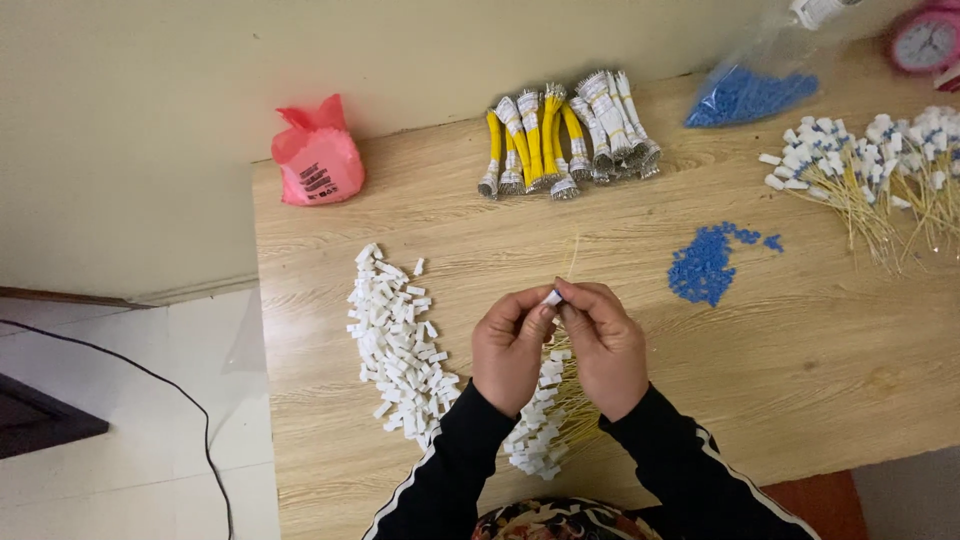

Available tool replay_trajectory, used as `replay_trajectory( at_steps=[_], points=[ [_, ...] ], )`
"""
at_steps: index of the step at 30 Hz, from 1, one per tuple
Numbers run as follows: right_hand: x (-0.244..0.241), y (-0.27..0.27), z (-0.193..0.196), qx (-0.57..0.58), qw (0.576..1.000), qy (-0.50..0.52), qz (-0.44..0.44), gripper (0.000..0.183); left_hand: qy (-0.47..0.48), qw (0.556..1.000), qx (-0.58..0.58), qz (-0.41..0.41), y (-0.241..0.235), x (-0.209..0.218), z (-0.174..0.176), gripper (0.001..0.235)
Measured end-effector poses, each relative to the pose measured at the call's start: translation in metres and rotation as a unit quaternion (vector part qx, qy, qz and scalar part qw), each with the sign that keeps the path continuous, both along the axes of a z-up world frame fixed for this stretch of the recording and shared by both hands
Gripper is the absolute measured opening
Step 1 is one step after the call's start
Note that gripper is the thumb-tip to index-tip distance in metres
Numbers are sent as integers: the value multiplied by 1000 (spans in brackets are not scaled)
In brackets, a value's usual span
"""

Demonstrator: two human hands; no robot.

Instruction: Assembling small white plastic sleeves onto thin yellow wire stems

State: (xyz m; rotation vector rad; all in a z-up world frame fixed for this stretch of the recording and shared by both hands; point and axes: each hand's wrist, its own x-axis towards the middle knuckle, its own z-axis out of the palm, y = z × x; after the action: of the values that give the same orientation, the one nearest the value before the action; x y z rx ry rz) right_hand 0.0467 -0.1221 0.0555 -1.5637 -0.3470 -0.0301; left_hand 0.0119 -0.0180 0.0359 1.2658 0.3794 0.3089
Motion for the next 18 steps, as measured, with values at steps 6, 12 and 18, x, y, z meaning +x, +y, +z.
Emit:
replay_trajectory(
  at_steps=[6, 12, 18],
  points=[
    [7, -1, -16, -14, 999, -27, -31, 26, 2, 998, 69, -13, 0, 19, -5, 16],
    [24, -7, -62, -29, 999, 15, -27, 30, 28, 988, 145, -54, 8, 39, -37, 14],
    [95, -66, -127, -324, 935, 40, -139, 29, 176, 886, 406, -138, 60, 91, -115, 23]
  ],
)
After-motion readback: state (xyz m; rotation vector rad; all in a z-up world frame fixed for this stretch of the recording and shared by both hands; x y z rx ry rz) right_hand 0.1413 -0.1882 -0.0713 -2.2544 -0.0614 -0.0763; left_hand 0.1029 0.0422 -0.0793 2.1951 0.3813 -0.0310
